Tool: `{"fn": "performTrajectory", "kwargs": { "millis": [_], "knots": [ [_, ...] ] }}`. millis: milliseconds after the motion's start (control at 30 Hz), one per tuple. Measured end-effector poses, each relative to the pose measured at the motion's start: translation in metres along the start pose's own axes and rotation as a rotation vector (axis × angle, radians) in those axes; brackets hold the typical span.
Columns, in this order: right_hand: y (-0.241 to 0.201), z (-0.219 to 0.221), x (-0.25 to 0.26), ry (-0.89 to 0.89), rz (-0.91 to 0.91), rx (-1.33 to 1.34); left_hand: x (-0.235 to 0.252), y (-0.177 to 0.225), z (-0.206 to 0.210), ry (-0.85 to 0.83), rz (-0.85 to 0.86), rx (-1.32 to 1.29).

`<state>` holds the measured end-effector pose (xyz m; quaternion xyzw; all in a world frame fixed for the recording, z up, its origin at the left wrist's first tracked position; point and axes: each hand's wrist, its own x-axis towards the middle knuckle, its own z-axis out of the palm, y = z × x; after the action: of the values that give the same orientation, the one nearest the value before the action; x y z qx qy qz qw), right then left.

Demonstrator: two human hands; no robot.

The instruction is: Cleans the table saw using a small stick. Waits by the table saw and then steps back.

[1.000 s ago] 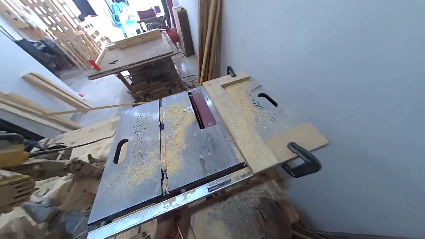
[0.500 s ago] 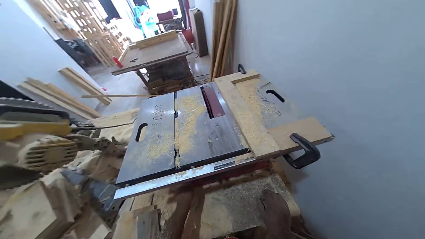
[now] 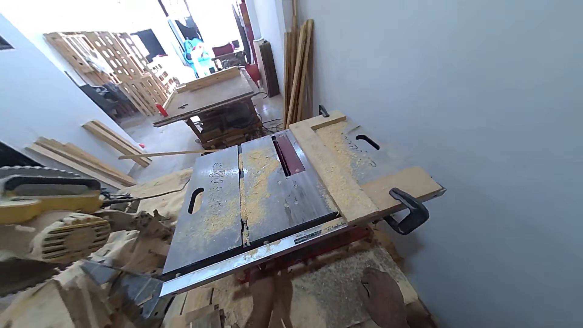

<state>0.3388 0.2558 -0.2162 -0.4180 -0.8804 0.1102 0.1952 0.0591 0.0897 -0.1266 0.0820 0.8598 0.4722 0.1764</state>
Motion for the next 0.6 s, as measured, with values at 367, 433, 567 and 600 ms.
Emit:
{"fn": "performTrajectory", "kwargs": {
  "millis": [367, 433, 567, 600],
  "knots": [
    [0.000, 0.004, -0.001, 0.041, -0.017, -0.031, 0.023, 0.003, -0.010, -0.236, -0.021, 0.117],
    [0.000, 0.003, 0.000, 0.026, -0.023, -0.044, 0.022, 0.005, -0.011, -0.279, -0.119, 0.088],
    [0.000, 0.002, 0.000, -0.008, -0.013, -0.049, 0.024, 0.001, -0.011, -0.344, -0.197, 0.083],
    [0.000, 0.002, 0.000, -0.017, -0.004, -0.047, 0.024, 0.000, -0.011, -0.344, -0.189, 0.084]
  ]
}}
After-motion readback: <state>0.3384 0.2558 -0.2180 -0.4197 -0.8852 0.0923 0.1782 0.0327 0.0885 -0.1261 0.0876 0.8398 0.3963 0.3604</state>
